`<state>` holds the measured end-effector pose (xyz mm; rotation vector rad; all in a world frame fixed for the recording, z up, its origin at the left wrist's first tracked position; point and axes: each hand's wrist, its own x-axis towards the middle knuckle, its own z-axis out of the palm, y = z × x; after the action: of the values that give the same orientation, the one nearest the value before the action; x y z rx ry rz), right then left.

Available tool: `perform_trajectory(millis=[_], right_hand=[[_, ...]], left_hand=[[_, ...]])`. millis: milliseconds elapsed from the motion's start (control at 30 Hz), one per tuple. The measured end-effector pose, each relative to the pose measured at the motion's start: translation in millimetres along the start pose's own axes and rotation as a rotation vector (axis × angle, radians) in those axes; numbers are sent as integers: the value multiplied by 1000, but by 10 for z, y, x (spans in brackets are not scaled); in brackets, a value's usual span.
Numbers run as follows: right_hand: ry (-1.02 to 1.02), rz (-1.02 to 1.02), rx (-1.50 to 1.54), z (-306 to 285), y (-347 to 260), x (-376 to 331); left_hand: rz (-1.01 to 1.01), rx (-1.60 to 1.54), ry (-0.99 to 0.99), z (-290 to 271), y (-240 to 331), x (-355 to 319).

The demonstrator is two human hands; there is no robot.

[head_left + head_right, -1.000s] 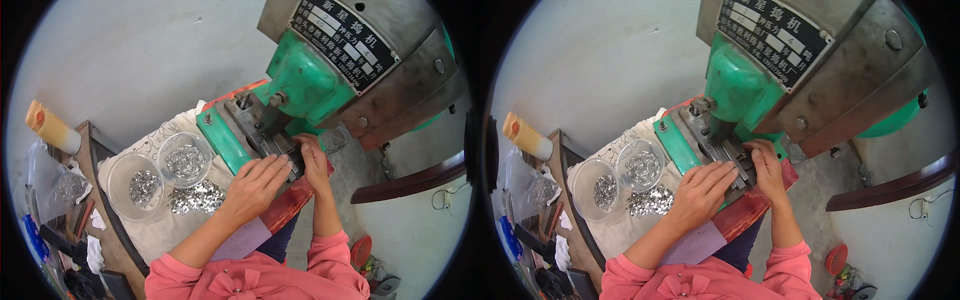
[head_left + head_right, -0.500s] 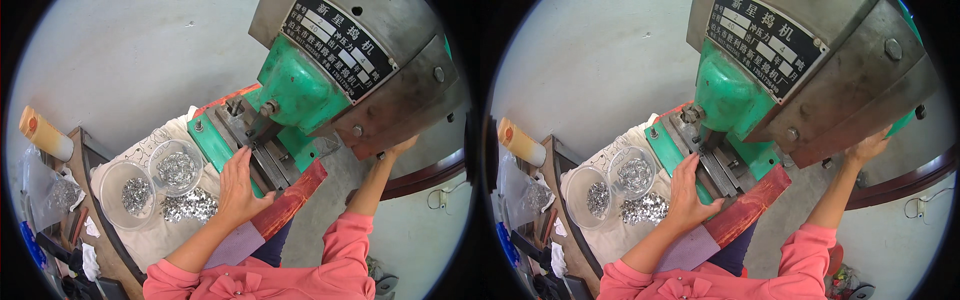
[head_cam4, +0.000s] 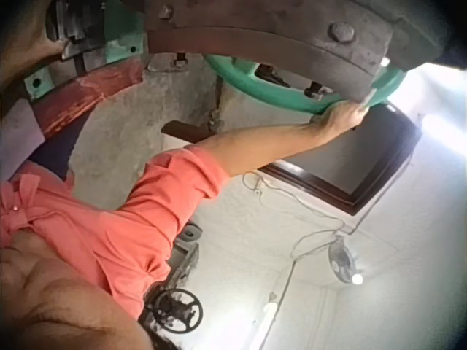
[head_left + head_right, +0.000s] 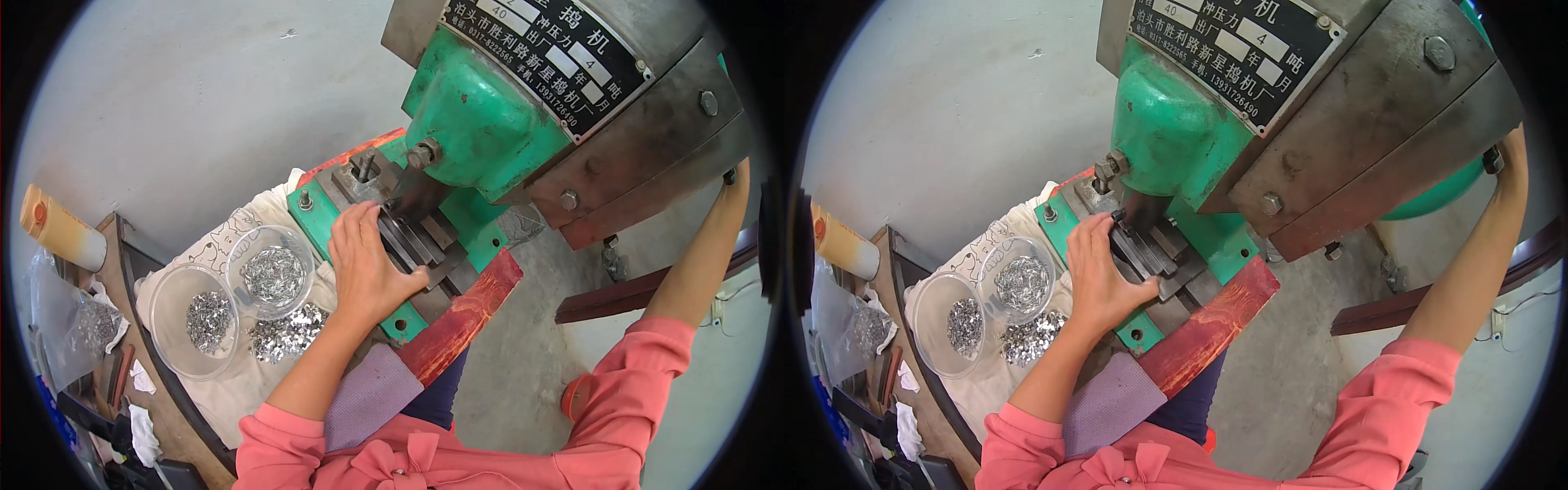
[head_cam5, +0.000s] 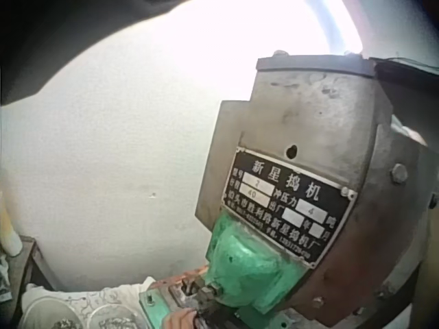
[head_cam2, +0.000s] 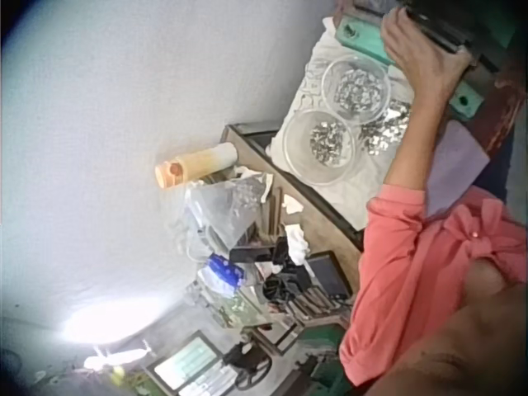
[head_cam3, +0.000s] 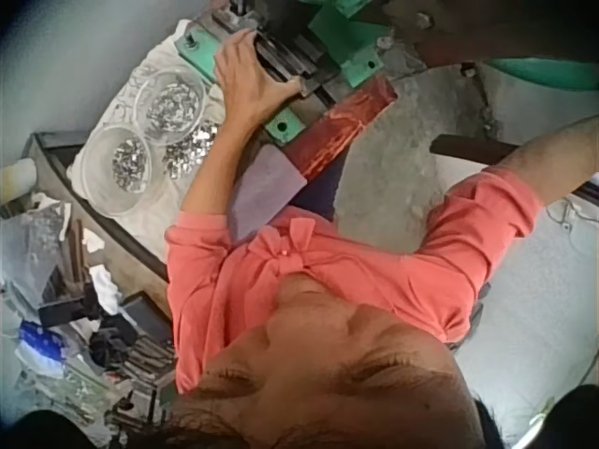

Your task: The person picks small silver metal pieces from a container and places them into slots on a metal strip. They then insert the strip into a green press machine and operate the lever to press the parts. The person repeats this process of loading the strip and pressing it multiple times.

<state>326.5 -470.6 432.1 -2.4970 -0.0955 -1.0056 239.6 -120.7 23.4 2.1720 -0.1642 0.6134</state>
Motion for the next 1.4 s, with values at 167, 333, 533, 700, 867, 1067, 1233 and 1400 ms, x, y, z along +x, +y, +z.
perform_trajectory(millis=[167,333,533,700,867,1067,1233,1400], right_hand=[[-88,-117,-123,46,-292,139],[1,-45,-35,-88,182,131],[417,-30,193,357,1174,-766],[713,-23,365,1218,714,-1495],[559,52,374,1047,951,-1474],[393,58,180,397,840,-983],[237,65,20,160,342,-558],[267,66,52,215,518,-448]], left_hand=[[-20,-15,-3,32,-35,40],[-4,-20,32,87,-57,65],[5,-41,32,109,-72,63],[-2,-28,14,60,-110,53],[15,-43,12,68,-145,36],[-5,-83,-34,83,-86,45],[9,-87,1,124,-72,49],[1,-65,-2,105,-83,53]])
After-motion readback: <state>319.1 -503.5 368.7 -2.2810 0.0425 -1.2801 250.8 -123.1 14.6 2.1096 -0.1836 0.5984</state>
